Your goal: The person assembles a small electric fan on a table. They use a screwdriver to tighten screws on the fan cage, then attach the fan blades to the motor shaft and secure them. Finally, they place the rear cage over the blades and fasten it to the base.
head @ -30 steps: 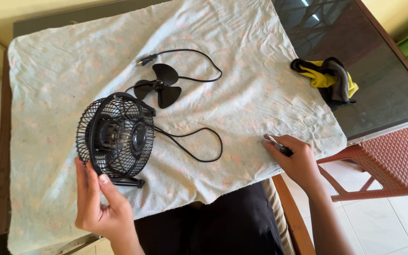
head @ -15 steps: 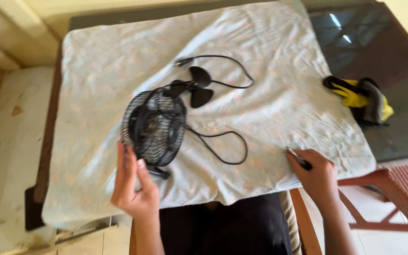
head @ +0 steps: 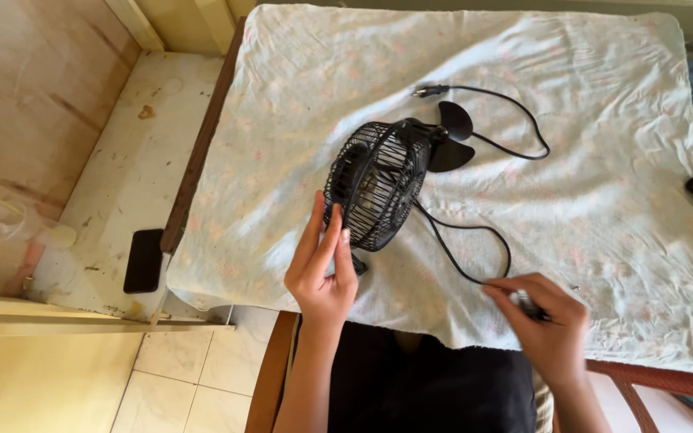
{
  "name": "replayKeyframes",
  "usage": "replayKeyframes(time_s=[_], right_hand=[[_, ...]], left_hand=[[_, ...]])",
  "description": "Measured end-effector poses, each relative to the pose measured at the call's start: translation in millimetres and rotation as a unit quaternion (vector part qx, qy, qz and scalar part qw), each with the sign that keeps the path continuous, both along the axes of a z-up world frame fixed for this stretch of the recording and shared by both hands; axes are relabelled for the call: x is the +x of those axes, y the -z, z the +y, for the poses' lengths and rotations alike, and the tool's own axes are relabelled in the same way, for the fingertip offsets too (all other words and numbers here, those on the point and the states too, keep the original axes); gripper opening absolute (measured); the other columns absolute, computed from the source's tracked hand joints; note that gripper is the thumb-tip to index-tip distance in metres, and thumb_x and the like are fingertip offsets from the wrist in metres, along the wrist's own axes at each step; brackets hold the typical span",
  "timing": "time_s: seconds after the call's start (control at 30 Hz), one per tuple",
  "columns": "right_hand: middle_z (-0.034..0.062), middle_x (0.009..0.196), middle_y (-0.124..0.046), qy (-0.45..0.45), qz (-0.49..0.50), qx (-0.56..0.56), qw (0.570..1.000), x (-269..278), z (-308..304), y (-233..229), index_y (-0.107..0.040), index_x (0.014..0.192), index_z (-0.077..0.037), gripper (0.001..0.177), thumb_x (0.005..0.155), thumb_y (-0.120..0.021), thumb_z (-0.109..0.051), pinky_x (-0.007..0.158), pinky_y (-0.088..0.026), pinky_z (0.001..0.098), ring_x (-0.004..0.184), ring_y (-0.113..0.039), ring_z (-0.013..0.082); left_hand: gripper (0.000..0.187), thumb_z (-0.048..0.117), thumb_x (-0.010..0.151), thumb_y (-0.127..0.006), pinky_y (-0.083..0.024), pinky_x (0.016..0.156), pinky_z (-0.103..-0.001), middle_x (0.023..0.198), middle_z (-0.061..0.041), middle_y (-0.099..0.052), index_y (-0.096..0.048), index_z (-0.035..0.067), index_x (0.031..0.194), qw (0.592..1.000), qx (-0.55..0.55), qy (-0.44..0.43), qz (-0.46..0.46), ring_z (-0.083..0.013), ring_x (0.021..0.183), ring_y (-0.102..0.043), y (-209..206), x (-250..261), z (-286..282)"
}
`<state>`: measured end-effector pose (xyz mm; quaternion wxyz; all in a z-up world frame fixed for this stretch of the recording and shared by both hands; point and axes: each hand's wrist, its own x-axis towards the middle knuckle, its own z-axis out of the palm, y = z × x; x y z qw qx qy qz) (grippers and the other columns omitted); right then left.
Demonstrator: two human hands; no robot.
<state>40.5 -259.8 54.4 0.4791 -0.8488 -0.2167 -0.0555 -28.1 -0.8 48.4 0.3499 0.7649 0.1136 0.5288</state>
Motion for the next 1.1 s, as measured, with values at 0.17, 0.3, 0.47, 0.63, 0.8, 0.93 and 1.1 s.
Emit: replayKeyframes(time_s=[0.17,0.3,0.47,0.63,0.8,0.93,1.1], right_hand=[[0.0034,0.082,-0.071,-0.104,-0.069,0.034,0.992,6,61,-31,-0.081,0.098,-0.007,0.018,0.08,-0.084,-0.006,0.055,-0.046,0.0225,0.066,-0.062,0.0081],[0.0053,0.082,-0.071,-0.192,-0.198,0.017,0.961,19,102,-61,-0.081,0.099,-0.007,0.022,0.078,-0.087,-0.006,0.054,-0.05,0.0251,0.065,-0.066,0.0122],[0.0068,0.087,-0.074,-0.271,-0.196,0.022,0.942,34,133,-80,-0.079,0.105,-0.005,0.03,0.076,-0.081,0.003,0.055,-0.052,0.0249,0.067,-0.071,0.0137],[0.0076,0.087,-0.077,-0.261,-0.167,0.01,0.951,36,145,-80,-0.08,0.105,-0.004,0.032,0.076,-0.078,0.008,0.052,-0.05,0.0249,0.064,-0.069,0.0125],[0.0063,0.08,-0.075,-0.28,-0.158,-0.02,0.946,42,144,-89,-0.081,0.104,-0.007,0.03,0.075,-0.081,0.004,0.047,-0.045,0.0266,0.059,-0.064,0.011],[0.0046,0.076,-0.074,-0.305,-0.115,-0.054,0.944,49,145,-98,-0.082,0.1,-0.009,0.025,0.076,-0.084,-0.002,0.044,-0.042,0.0264,0.053,-0.058,0.0081],[0.0033,0.069,-0.07,-0.255,-0.104,-0.025,0.961,40,150,-95,-0.082,0.098,-0.008,0.019,0.08,-0.085,-0.005,0.044,-0.036,0.0258,0.052,-0.052,0.0064]], left_hand=[[0.03,-0.002,0.098,-0.069,-0.061,0.079,-0.027,0.14,-0.023,-0.064,-0.07,0.002,0.128,1.0,-0.01,0.009,-0.007,-0.0266,0.111,-0.077,-1,-1,0],[0.03,-0.002,0.099,-0.068,-0.062,0.085,-0.029,0.142,-0.023,-0.063,-0.07,0.003,0.128,1.0,-0.015,0.012,-0.014,-0.0283,0.116,-0.075,-3,-1,-2],[0.028,0.0,0.1,-0.068,-0.063,0.087,-0.029,0.143,-0.023,-0.063,-0.071,0.004,0.127,0.999,-0.031,0.022,-0.014,-0.0278,0.117,-0.075,-2,-2,-2],[0.026,0.002,0.101,-0.068,-0.063,0.088,-0.029,0.143,-0.023,-0.063,-0.071,0.004,0.127,0.998,-0.059,0.035,-0.014,-0.0273,0.116,-0.075,0,-2,-3],[0.028,0.001,0.1,-0.068,-0.063,0.088,-0.03,0.144,-0.023,-0.062,-0.071,0.004,0.128,0.997,-0.067,0.044,-0.017,-0.0281,0.117,-0.075,-2,-2,-3],[0.028,0.001,0.101,-0.069,-0.064,0.091,-0.031,0.144,-0.023,-0.062,-0.07,0.005,0.129,0.997,-0.062,0.043,-0.018,-0.0292,0.121,-0.073,-2,-2,-3],[0.03,0.002,0.101,-0.068,-0.065,0.095,-0.033,0.145,-0.023,-0.061,-0.07,0.006,0.13,0.997,-0.066,0.046,-0.011,-0.033,0.127,-0.069,-1,-2,-3]])
